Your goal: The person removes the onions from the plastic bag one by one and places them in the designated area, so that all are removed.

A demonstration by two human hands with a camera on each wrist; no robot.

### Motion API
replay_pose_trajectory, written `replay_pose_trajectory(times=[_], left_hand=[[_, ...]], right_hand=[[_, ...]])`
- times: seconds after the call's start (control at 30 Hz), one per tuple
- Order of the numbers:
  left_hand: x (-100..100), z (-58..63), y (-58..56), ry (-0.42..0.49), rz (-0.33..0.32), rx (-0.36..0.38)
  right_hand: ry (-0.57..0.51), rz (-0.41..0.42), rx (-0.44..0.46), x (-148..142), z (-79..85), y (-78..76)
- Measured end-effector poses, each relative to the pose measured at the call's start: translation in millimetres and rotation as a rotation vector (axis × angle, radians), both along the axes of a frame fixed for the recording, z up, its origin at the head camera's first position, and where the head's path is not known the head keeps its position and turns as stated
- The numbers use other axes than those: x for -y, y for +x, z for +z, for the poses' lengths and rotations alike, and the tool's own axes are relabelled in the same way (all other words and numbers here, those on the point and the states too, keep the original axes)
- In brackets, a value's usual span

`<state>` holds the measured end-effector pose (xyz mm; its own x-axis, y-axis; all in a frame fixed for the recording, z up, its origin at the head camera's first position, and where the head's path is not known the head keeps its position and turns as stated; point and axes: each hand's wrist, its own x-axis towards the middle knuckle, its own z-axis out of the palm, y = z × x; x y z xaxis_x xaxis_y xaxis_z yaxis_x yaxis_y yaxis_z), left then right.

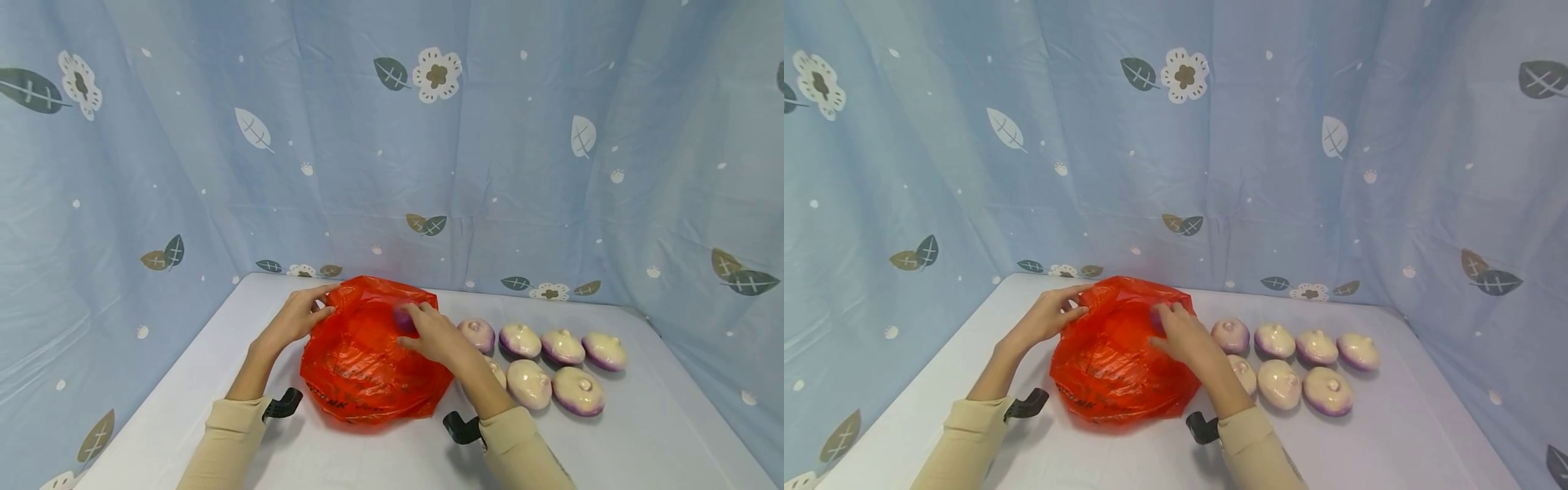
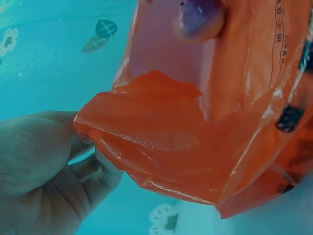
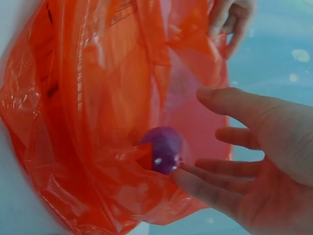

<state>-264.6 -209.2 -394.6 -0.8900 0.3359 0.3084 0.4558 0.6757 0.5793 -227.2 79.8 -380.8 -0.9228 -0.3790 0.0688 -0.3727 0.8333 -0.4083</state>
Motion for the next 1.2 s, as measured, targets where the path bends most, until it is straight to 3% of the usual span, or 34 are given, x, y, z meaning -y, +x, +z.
replay_pose_trajectory(times=[0.43, 0.83, 1.2], left_hand=[[-5, -0.4, -0.1, 0.040, -0.027, -0.016], [-4, -2.3, -1.7, 0.045, -0.033, -0.024], [-3, -1.1, -1.1, 0.052, -0.040, -0.025]], right_hand=[[0.074, -0.088, -0.051, 1, -15.7, -22.6], [0.109, -0.083, -0.129, 9, -24.9, -30.9], [0.154, -0.124, -0.093, 9, -24.0, -40.9]])
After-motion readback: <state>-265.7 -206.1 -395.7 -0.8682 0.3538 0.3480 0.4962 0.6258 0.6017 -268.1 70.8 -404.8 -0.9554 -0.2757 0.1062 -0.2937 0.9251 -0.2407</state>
